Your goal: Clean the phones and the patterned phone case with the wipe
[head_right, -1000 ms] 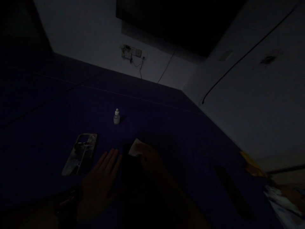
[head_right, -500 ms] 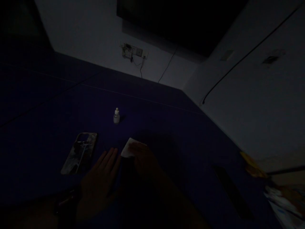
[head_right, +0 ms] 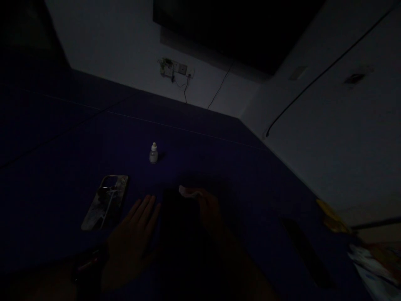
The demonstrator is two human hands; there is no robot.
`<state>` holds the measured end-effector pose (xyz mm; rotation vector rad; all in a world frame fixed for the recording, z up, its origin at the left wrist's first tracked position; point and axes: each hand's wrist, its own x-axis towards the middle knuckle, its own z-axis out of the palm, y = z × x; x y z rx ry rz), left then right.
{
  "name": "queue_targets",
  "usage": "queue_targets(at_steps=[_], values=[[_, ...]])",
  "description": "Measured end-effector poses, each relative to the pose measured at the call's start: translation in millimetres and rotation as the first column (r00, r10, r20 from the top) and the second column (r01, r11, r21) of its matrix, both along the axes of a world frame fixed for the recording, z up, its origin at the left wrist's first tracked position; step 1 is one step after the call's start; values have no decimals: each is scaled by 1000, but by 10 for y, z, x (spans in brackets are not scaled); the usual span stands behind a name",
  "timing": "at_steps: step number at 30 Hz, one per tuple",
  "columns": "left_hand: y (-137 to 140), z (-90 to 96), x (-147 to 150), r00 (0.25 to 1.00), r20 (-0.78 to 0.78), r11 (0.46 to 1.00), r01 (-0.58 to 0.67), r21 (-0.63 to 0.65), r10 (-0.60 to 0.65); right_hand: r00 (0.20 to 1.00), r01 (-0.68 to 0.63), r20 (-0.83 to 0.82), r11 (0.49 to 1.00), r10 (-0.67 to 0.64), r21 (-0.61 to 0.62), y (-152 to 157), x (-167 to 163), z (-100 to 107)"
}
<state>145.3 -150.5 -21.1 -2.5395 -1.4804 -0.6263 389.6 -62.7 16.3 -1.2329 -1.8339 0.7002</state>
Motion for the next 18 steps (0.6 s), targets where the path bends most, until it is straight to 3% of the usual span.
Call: queue_targets(at_steps=[2, 3, 5, 7, 10, 18], values=[[2, -10, 1, 1000, 5, 1000, -3, -7, 4, 998, 56, -6, 998, -56, 7, 9, 43, 9], [3, -11, 2, 1000, 5, 1000, -2, -12, 2, 999, 20, 30, 999, -21, 38, 8, 57, 3], [4, -7, 0, 1000, 3, 1000, 1, -18, -1, 977, -135, 177, 986, 115, 101, -4, 63, -30], [3, 1, -1, 1000, -7, 1000, 1, -21, -2, 903, -297, 355, 949, 243, 106, -20, 33, -79], [1, 5, -1, 1000, -3, 1000, -1, -19, 1, 796, -411, 512, 909, 321, 69, -32, -63, -134], [4, 13, -9, 1000, -2, 1000, -1, -12, 1, 677, -572, 525, 818, 516, -67, -60, -85, 0]])
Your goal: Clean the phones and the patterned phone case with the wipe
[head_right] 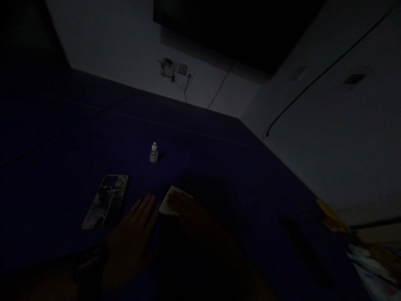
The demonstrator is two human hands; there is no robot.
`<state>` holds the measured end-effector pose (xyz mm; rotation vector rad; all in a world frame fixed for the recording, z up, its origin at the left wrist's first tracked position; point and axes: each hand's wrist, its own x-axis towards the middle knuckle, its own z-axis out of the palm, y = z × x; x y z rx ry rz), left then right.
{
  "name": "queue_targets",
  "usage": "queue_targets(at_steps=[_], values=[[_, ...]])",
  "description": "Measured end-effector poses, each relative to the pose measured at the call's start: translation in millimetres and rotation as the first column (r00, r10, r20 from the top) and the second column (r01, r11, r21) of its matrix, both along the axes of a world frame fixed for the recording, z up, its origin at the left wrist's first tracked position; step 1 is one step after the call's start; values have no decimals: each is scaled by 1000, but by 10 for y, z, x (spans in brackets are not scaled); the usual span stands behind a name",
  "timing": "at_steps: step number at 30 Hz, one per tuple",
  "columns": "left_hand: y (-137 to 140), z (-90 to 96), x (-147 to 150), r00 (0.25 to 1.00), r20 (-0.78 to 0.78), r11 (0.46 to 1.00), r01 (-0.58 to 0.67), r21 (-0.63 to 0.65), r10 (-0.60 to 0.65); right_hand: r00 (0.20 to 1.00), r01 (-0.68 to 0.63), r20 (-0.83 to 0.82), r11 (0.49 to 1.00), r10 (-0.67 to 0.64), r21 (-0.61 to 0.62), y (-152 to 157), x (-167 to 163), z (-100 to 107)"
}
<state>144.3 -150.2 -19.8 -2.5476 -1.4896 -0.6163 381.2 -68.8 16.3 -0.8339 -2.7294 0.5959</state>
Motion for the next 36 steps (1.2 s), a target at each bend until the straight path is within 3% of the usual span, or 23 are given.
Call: queue_targets(at_steps=[8, 17, 24, 29, 36], values=[[-5, -30, 0, 1000, 3, 1000, 4, 14, -5, 998, -66, 11, 996, 67, -64, -251, 156, 92], [11, -33, -21, 999, -29, 999, 19, 36, -18, 996, -87, -6, 989, 87, -119, -500, 209, 332], [10, -39, -17, 1000, -16, 998, 3, 61, -2, 994, -106, 4, 983, 108, -152, -671, 286, 329], [7, -16, -26, 1000, -11, 1000, 17, 11, -17, 997, -74, -22, 988, 72, -138, -519, 234, 242], [7, -4, -31, 1000, -12, 1000, 18, -8, -19, 996, -50, -78, 993, 42, -103, -23, 118, 176]])
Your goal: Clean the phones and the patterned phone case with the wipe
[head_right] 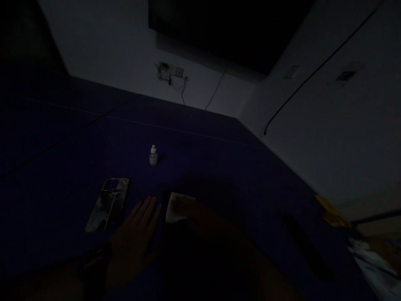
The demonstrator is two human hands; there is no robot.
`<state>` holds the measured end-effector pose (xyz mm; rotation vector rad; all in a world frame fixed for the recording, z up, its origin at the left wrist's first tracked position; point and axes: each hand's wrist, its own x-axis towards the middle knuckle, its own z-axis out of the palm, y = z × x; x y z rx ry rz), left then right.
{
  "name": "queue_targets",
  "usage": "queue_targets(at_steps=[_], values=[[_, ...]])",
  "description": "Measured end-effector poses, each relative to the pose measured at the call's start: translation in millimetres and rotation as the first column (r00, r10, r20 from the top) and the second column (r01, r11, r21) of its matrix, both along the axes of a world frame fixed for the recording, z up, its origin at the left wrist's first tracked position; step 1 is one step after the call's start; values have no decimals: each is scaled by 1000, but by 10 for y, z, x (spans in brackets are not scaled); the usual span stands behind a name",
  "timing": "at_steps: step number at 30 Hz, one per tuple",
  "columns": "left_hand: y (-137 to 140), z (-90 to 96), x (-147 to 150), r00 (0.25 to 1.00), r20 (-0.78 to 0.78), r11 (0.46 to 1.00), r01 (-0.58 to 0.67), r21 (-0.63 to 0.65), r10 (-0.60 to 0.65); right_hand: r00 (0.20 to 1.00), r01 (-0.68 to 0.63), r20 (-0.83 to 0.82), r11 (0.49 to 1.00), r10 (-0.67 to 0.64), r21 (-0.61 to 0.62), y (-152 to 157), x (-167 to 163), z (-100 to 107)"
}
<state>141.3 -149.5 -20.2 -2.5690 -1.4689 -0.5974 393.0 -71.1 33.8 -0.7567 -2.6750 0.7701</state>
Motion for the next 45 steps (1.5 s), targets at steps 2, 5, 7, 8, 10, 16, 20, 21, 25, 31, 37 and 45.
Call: queue_targets(at_steps=[2, 5, 7, 8, 10, 16, 20, 21, 25, 31, 37, 45], values=[[2, 5, -4, 1000, 5, 1000, 5, -3, -5, 1000, 3, -9, 1000, -3, 7, 130, -23, -15], [3, 0, -8, 1000, 12, 1000, 10, 3, -10, 1000, 20, -17, 1000, -20, 14, 258, -43, -46], [0, -8, -4, 1000, 21, 1000, 10, 0, -10, 999, 31, -17, 999, -31, 15, 278, -40, -66], [-2, -12, -1, 1000, 28, 1000, 7, 0, -7, 999, 35, -16, 999, -35, 14, 266, -31, -74], [-6, -18, 5, 999, 33, 1000, 2, -2, -2, 999, 36, -12, 999, -36, 9, 201, -1, -81], [-3, -38, 5, 1000, 13, 1000, 2, 25, -3, 1000, -9, -5, 1000, 9, -5, -183, 160, -82], [1, -43, 4, 1000, 17, 1000, 6, 17, -6, 998, -41, 43, 997, 43, -61, -438, 242, -144], [0, -38, 6, 1000, 15, 1000, 5, 13, -5, 998, -37, 41, 996, 41, -75, -492, 254, -159], [-5, -2, 16, 1000, -11, 1000, -4, -11, 4, 1000, -18, 23, 996, 20, -92, -646, 288, -161], [-6, -4, 19, 1000, -13, 1000, -13, -14, 13, 1000, -9, 11, 996, 10, -91, -634, 301, -99], [-3, -11, 12, 1000, 4, 1000, -2, -19, 2, 1000, -14, 1, 996, 15, -92, -297, 262, -145], [-6, -27, 9, 1000, -6, 1000, -3, -21, 2, 993, 44, -107, 996, -52, -83, 265, 101, -207]])
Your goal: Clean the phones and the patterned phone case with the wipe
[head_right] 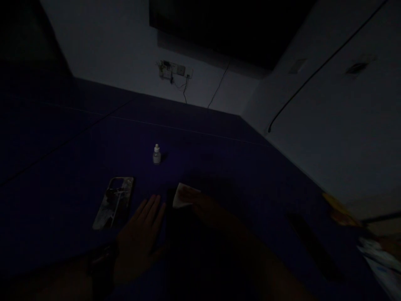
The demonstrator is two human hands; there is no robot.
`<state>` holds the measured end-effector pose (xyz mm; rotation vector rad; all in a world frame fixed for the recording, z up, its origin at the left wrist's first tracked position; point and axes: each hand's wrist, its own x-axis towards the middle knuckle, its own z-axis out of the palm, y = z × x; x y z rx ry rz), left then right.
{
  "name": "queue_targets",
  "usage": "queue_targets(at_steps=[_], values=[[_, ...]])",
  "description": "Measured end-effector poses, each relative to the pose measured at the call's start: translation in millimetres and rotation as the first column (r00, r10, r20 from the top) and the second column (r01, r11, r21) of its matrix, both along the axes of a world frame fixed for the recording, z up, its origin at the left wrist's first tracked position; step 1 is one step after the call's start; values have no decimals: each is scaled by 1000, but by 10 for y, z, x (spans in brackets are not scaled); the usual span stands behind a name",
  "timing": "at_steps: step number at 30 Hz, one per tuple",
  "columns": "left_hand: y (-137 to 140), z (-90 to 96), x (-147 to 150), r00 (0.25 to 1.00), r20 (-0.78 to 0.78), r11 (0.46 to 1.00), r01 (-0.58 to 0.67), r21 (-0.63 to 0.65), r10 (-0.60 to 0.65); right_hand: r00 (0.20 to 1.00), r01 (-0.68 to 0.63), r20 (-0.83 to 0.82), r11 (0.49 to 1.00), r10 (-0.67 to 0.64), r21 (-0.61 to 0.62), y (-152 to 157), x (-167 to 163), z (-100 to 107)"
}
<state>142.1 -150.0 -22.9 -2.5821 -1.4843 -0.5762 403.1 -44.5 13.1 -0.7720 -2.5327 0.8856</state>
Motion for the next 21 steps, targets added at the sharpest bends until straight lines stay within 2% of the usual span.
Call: queue_targets(at_steps=[3, 6, 10, 14, 21], values=[[3, 10, 2, 1000, -4, 1000, 3, -7, -3, 1000, 7, -3, 1000, -7, 2, 65, -62, 21], [7, 38, 3, 1000, 0, 1000, 0, -21, 0, 1000, 4, 7, 999, -5, 32, -3, -53, 24], [2, 51, 3, 1000, 9, 1000, 8, -25, -8, 999, -2, 43, 999, -1, 53, -246, 40, 10], [-8, 32, 9, 1000, 16, 1000, -2, -4, 2, 997, -60, 45, 998, 60, 4, -526, 125, 21], [-4, 27, 17, 999, 33, 1000, -1, -20, 2, 998, -42, 50, 998, 45, -47, -863, 232, 93]])
